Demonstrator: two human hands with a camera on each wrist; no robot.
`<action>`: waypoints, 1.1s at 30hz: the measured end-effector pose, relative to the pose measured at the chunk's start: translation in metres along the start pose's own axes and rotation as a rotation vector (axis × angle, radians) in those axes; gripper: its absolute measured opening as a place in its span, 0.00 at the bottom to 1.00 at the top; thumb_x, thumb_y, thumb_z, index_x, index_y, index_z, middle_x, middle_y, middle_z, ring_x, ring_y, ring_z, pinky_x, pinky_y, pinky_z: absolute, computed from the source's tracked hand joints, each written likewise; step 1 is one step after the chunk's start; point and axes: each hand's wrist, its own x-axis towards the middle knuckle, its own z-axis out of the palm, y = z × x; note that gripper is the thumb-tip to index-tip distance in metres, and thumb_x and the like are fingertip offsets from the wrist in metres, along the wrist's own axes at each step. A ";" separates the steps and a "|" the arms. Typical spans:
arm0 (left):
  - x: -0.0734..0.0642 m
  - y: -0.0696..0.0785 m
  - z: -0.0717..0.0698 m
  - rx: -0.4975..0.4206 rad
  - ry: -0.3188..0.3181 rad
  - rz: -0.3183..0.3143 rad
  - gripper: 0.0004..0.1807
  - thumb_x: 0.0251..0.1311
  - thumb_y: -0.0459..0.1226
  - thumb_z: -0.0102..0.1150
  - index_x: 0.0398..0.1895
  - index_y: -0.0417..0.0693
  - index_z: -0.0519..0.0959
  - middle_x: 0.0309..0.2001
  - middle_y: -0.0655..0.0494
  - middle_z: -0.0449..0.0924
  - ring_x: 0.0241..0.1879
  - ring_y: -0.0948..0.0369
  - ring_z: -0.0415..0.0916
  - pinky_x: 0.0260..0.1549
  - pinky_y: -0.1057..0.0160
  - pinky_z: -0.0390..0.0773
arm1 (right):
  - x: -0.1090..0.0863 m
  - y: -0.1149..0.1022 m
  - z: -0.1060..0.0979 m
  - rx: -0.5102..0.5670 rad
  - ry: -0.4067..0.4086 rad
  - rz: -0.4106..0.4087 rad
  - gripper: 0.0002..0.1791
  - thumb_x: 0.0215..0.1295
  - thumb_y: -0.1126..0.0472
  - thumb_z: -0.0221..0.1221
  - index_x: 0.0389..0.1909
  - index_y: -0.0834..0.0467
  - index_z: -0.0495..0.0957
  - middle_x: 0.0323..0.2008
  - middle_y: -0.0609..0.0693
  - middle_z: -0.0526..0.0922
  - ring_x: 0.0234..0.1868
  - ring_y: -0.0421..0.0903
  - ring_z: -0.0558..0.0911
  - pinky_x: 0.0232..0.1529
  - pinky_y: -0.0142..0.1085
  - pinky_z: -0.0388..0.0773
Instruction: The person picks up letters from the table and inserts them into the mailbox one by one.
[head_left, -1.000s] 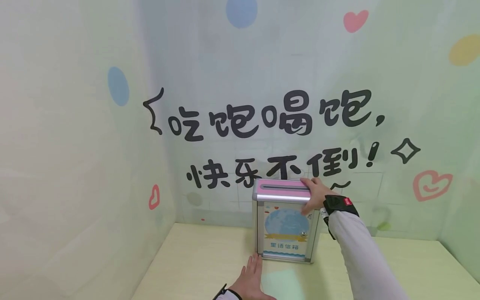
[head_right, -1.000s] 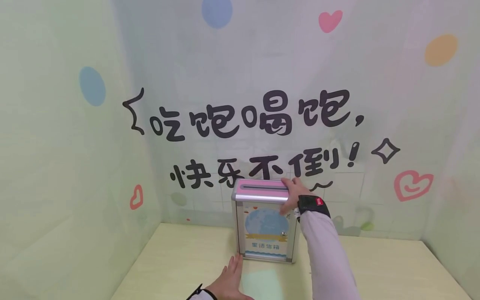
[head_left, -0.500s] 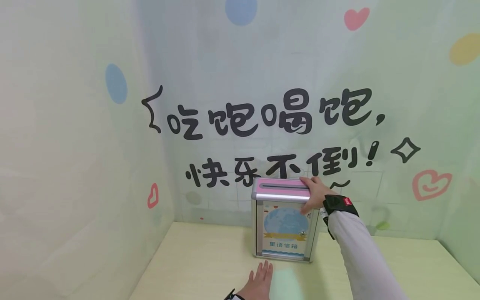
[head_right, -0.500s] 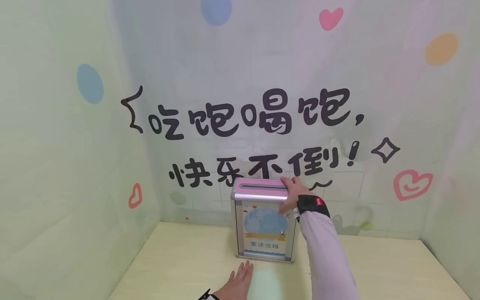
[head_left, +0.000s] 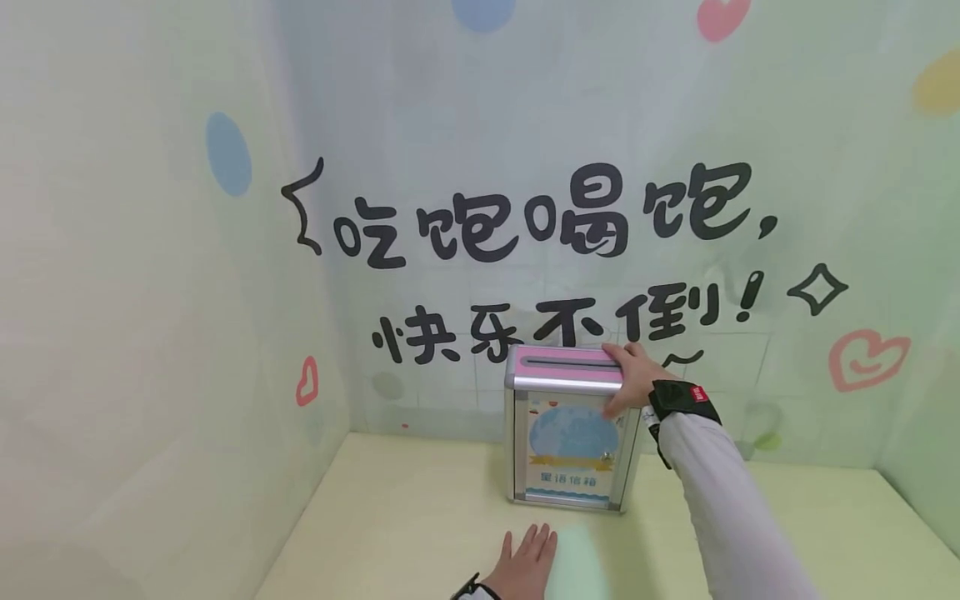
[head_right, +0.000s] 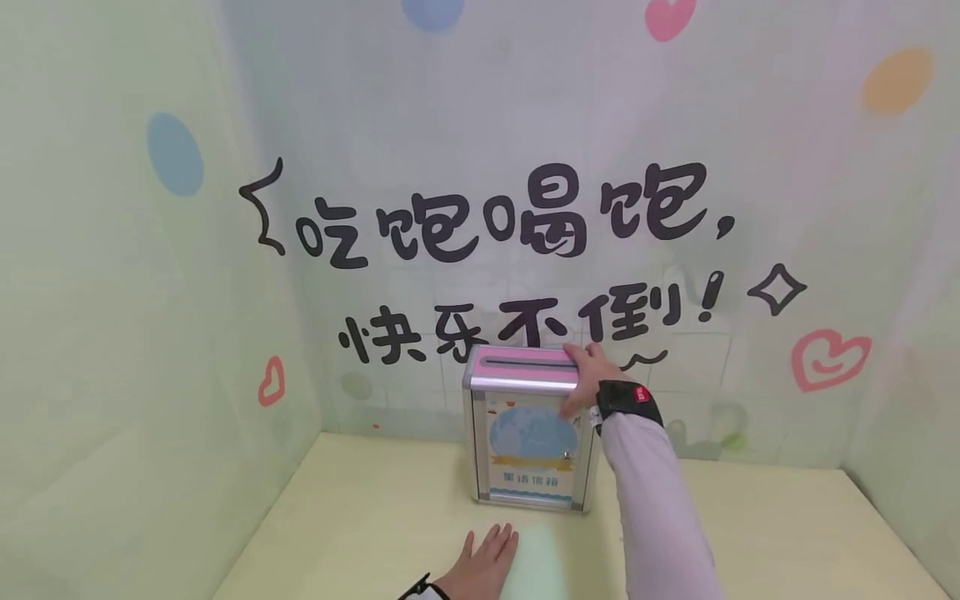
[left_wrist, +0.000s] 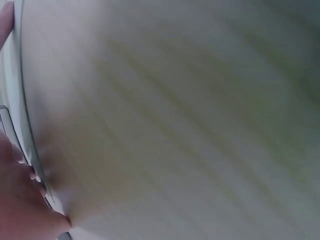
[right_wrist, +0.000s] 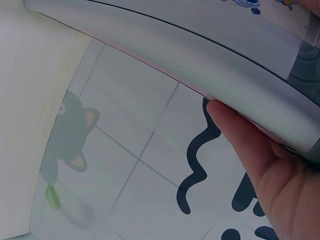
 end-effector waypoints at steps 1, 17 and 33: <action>0.001 0.001 -0.001 0.016 -0.006 -0.005 0.52 0.46 0.68 0.50 0.70 0.51 0.50 0.70 0.57 0.47 0.69 0.57 0.43 0.60 0.41 0.50 | 0.000 0.000 0.000 0.001 0.002 0.002 0.62 0.27 0.52 0.73 0.68 0.55 0.50 0.59 0.63 0.53 0.47 0.60 0.68 0.44 0.52 0.72; 0.019 0.017 -0.018 0.244 0.027 -0.102 0.57 0.27 0.71 0.60 0.66 0.58 0.59 0.55 0.56 0.63 0.52 0.58 0.59 0.43 0.51 0.68 | 0.003 0.004 0.001 0.007 0.012 0.007 0.62 0.26 0.53 0.73 0.68 0.54 0.50 0.59 0.63 0.53 0.47 0.61 0.68 0.43 0.53 0.72; 0.027 0.014 -0.029 0.181 0.248 -0.122 0.52 0.11 0.60 0.76 0.51 0.52 0.71 0.39 0.50 0.68 0.38 0.53 0.65 0.32 0.52 0.69 | 0.002 0.005 0.002 0.022 0.019 -0.014 0.62 0.26 0.53 0.73 0.68 0.55 0.51 0.58 0.63 0.54 0.46 0.60 0.68 0.42 0.52 0.72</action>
